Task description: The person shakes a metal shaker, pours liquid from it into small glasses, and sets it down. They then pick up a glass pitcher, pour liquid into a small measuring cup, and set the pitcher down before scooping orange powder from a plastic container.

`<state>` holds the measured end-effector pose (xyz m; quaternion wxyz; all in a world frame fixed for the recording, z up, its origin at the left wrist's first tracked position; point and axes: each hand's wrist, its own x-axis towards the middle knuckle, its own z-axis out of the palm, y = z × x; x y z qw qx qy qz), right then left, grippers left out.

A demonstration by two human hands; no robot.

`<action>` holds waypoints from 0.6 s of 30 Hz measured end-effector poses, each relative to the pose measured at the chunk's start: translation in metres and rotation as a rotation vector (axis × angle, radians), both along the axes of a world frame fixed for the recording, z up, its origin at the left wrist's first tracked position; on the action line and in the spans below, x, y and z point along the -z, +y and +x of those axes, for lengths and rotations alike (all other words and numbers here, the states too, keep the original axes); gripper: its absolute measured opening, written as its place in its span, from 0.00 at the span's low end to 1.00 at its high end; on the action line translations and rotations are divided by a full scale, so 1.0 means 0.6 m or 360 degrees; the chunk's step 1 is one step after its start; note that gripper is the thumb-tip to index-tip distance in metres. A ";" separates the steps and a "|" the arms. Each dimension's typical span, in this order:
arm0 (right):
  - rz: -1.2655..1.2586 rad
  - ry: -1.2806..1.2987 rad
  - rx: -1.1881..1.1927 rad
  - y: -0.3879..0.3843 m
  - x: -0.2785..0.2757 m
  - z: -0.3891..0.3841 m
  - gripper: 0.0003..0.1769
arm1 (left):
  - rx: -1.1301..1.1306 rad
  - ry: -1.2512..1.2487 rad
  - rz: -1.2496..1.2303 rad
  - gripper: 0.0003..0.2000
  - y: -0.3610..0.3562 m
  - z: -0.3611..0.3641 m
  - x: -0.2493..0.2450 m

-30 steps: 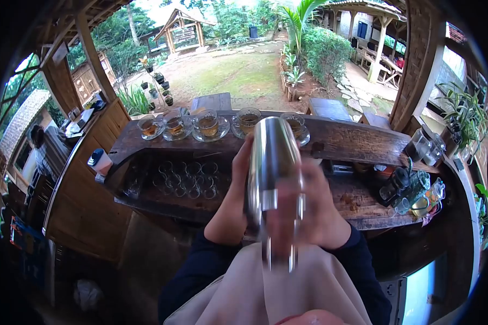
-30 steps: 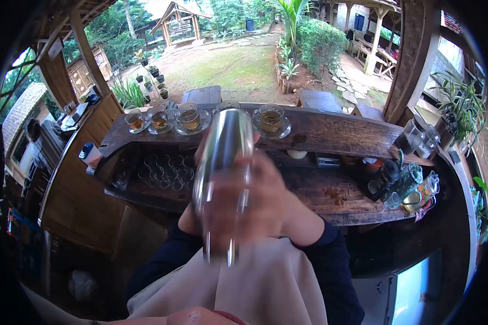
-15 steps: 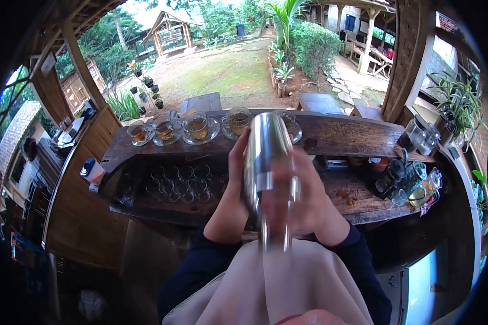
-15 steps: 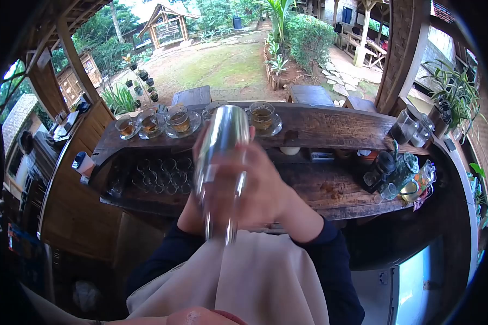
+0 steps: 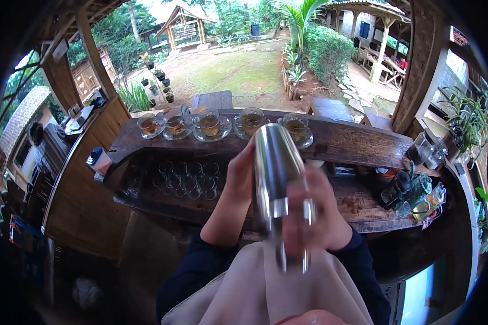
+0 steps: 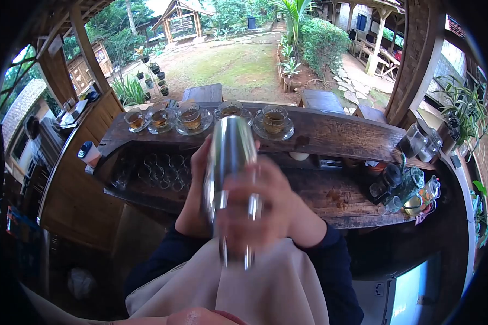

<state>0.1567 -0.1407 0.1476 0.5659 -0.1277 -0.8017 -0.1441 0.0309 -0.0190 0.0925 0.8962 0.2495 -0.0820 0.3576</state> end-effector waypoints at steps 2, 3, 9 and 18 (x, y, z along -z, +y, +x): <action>-0.0325 0.0236 0.0092 0.073 0.026 0.018 0.21 | 0.0295 -0.0222 -0.0187 0.19 0.046 0.021 0.037; -0.0637 0.0465 0.0192 0.108 0.038 0.026 0.28 | -0.0065 0.0248 -0.0513 0.19 0.037 0.037 0.031; -0.0034 0.0026 0.0182 -0.015 -0.016 0.029 0.22 | 0.0315 -0.0044 -0.0174 0.25 -0.032 0.030 -0.042; -0.0521 0.0438 0.0324 0.021 0.022 0.139 0.22 | 0.0027 -0.0071 -0.0424 0.22 -0.022 0.184 0.035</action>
